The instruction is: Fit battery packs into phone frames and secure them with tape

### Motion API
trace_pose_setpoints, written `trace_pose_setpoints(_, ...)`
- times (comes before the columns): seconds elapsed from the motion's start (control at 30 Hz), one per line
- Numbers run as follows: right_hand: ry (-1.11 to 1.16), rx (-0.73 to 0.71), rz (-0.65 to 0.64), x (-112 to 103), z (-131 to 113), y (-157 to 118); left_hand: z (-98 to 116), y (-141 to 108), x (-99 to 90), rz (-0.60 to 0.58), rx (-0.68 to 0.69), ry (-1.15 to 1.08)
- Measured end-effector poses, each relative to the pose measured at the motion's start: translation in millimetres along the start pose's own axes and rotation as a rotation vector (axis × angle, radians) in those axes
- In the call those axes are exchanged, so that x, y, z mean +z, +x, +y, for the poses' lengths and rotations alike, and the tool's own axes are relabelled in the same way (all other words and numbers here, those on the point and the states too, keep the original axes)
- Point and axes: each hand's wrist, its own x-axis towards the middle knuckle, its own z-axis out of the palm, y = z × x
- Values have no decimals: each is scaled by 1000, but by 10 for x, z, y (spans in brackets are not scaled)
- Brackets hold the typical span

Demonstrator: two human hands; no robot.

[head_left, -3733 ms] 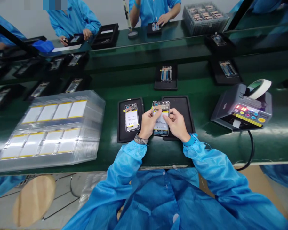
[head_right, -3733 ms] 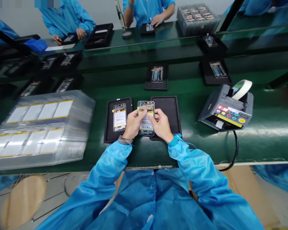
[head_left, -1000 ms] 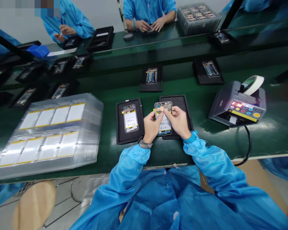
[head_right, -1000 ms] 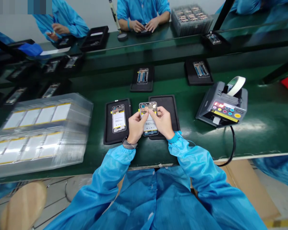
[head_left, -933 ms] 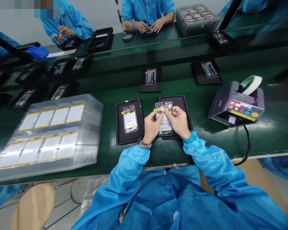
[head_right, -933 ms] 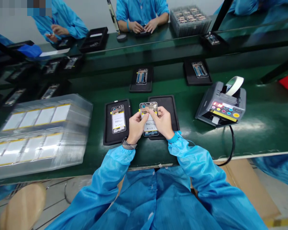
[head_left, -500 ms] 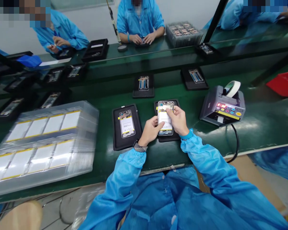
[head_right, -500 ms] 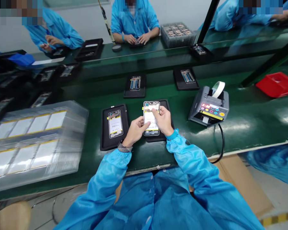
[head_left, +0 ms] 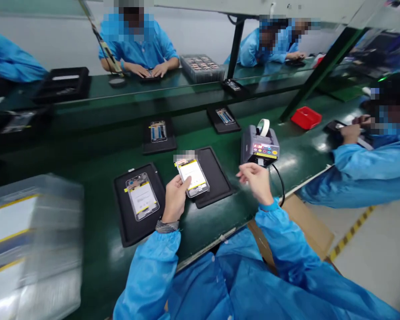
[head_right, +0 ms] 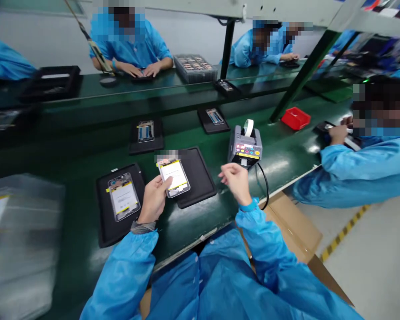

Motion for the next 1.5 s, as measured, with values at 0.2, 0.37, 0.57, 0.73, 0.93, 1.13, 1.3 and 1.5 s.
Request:
trace_pose_setpoints(0.2,-64,53,357,-710,38,134,33,-3,13,42,-16,-26)
trace_pose_setpoints(0.37,-24,109,292,-650,35,225,16,-6,-7,45,-10,-11)
trace_pose_setpoints(0.57,-2,130,302,-624,-4,195,19,-4,-17,61,1,-5)
trace_pose_setpoints(0.73,8,139,316,-573,-64,177,32,-2,-10,79,-3,6)
trace_pose_setpoints(0.93,-37,118,330,-545,-101,188,25,-5,-20,66,6,4)
trace_pose_setpoints(1.13,-102,88,352,-560,-69,240,6,-1,-40,31,42,26)
trace_pose_setpoints(1.3,-158,15,347,-615,-40,275,-16,23,-61,-12,106,24)
trace_pose_setpoints(1.5,-43,27,246,-337,-73,-92,-20,-3,-26,-35,128,19)
